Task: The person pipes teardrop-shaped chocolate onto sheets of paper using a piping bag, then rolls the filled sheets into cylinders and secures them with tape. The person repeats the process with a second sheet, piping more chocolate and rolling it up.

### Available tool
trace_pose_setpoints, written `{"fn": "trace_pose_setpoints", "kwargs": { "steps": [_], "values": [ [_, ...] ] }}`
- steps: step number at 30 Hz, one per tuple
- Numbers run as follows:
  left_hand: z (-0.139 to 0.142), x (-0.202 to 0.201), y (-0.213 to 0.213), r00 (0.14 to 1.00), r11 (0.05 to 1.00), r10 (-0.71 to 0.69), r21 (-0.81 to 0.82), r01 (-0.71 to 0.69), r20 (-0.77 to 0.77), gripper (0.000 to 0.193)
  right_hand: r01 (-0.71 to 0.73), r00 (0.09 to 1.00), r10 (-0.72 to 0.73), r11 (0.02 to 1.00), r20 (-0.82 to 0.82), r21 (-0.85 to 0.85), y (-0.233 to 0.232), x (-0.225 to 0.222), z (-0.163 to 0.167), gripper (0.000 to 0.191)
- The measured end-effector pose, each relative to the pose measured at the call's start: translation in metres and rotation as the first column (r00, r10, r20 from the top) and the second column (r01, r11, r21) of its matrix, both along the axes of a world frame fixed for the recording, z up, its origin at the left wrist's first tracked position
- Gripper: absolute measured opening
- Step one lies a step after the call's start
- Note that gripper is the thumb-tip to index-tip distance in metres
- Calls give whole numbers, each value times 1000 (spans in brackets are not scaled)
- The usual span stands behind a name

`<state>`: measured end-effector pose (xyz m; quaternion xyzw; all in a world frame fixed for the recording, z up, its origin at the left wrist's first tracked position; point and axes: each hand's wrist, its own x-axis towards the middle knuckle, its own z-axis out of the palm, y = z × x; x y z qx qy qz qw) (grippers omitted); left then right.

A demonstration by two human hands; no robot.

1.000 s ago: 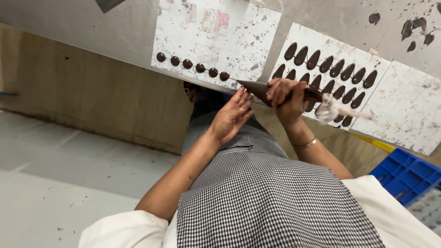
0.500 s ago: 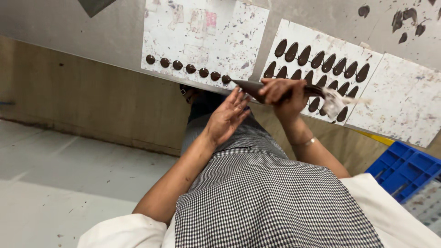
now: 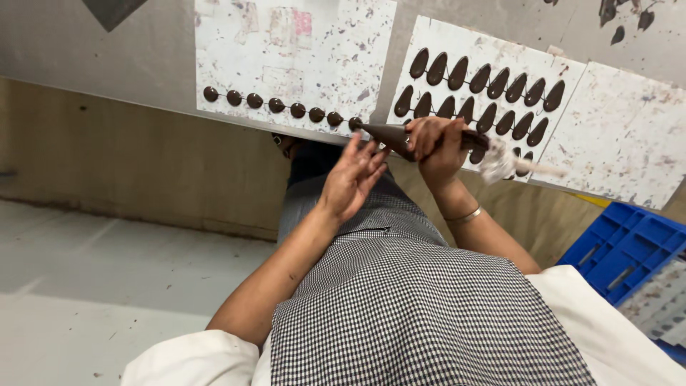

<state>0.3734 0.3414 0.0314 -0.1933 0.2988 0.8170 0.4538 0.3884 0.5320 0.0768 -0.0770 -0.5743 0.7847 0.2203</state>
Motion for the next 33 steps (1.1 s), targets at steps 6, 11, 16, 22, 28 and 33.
{"fn": "trace_pose_setpoints", "kwargs": {
  "steps": [6,11,16,22,28,33],
  "values": [
    [-29,-12,7,985,938,159,-301,-171,-67,31,-28,1000,27,980,-11,-195,8,3,5,69],
    [-28,-14,-20,977,957,214,-197,-213,-18,10,-102,995,98,949,-26,-300,-7,-6,22,70],
    [-4,-26,-56,942,940,326,-136,-313,83,7,-324,940,305,938,-153,-120,-49,-38,43,74],
    [2,-55,-85,864,866,497,-107,-488,78,8,-453,885,437,888,-160,-81,-95,-101,81,57],
    [-18,-55,-127,847,857,508,11,-516,158,21,-799,530,764,305,368,518,-183,-120,107,38],
    [-15,-56,-173,791,788,548,149,-597,271,31,-758,362,825,-11,434,653,-218,-136,125,85]
  ]
}}
